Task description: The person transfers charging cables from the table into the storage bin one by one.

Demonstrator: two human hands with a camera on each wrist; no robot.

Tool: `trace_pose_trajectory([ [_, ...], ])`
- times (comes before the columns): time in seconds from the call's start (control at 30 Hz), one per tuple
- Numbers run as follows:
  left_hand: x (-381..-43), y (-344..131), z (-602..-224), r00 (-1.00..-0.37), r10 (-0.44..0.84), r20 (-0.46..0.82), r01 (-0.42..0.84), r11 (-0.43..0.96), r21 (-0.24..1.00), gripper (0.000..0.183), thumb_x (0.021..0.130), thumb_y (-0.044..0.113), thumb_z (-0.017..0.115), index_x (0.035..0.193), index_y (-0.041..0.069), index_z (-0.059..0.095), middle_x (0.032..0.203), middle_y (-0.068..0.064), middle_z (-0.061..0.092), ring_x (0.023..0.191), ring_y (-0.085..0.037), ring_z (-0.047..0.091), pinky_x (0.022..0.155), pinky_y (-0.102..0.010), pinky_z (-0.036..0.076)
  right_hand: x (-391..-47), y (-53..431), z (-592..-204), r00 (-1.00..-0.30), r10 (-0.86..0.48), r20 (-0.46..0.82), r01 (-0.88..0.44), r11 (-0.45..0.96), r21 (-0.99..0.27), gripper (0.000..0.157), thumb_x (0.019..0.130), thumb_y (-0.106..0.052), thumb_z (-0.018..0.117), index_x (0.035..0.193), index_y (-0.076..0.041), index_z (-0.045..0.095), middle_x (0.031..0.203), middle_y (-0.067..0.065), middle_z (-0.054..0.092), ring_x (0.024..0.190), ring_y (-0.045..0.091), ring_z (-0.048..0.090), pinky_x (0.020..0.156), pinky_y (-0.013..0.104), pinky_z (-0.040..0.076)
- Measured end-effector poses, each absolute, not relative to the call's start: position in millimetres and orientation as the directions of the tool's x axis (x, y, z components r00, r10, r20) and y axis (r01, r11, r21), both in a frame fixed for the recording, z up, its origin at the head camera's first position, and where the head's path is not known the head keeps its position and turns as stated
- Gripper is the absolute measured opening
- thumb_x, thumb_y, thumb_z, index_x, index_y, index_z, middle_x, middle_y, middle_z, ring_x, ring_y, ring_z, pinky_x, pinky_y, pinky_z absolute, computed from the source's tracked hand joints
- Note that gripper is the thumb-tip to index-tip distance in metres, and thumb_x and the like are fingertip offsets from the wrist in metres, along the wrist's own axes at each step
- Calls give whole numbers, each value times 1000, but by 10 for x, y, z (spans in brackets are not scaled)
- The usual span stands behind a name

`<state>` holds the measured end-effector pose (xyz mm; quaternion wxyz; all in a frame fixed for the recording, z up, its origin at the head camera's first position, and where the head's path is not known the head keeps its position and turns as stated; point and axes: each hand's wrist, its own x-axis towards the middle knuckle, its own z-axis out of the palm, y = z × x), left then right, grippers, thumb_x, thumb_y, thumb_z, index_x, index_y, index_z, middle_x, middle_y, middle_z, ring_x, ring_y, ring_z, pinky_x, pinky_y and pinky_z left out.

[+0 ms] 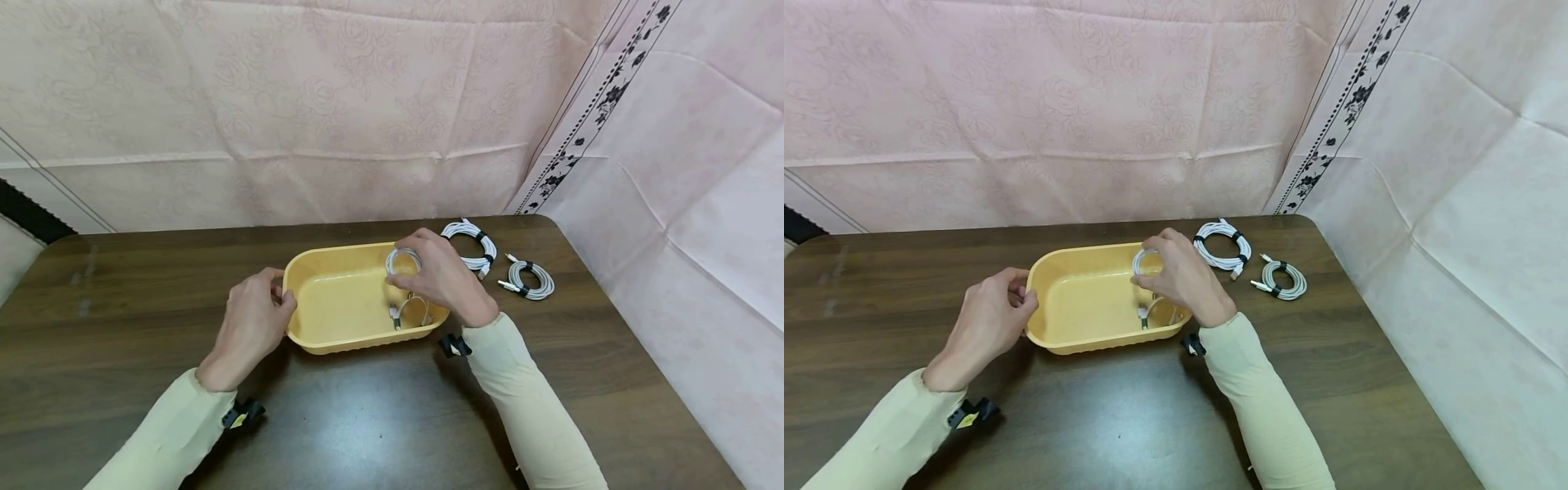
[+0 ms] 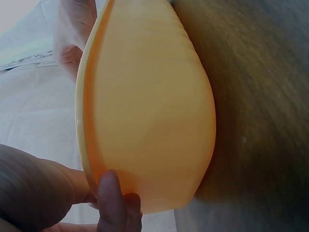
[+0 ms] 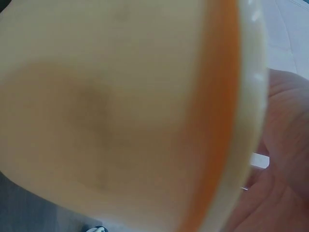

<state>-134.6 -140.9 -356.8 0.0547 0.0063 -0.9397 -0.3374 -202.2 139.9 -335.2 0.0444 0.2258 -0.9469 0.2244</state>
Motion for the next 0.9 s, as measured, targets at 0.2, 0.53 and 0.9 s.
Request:
trace_pose_trajectory([
  [0.2,-1348,-1405,-3570,-994,-48,98,25,774,633,39,97,11,53,129,-9,59,94,-18,65,72,-23,60,56,-26,49,-2019,1390,-3366,-898,-402,178,-439,800,-410,56,83,-37,84,127,-8,69,126,6,63,116,23,61,103,39,50],
  [0.53,-1343,-1403,-3574,-992,-52,112,30,780,625,38,96,11,53,128,-9,60,92,-17,66,74,-24,60,57,-27,49,-2037,1369,-3417,-898,-406,168,-439,810,-389,56,83,-39,83,127,-8,69,128,7,64,117,24,62,103,39,50],
  [0.9,-1349,-1407,-3570,-994,-47,101,29,768,639,39,97,12,53,129,-9,59,92,-17,65,67,-21,60,54,-27,49,-2049,1350,-3454,-888,-423,179,-459,805,-376,56,82,-39,84,127,-8,69,125,6,64,114,22,62,101,38,50],
])
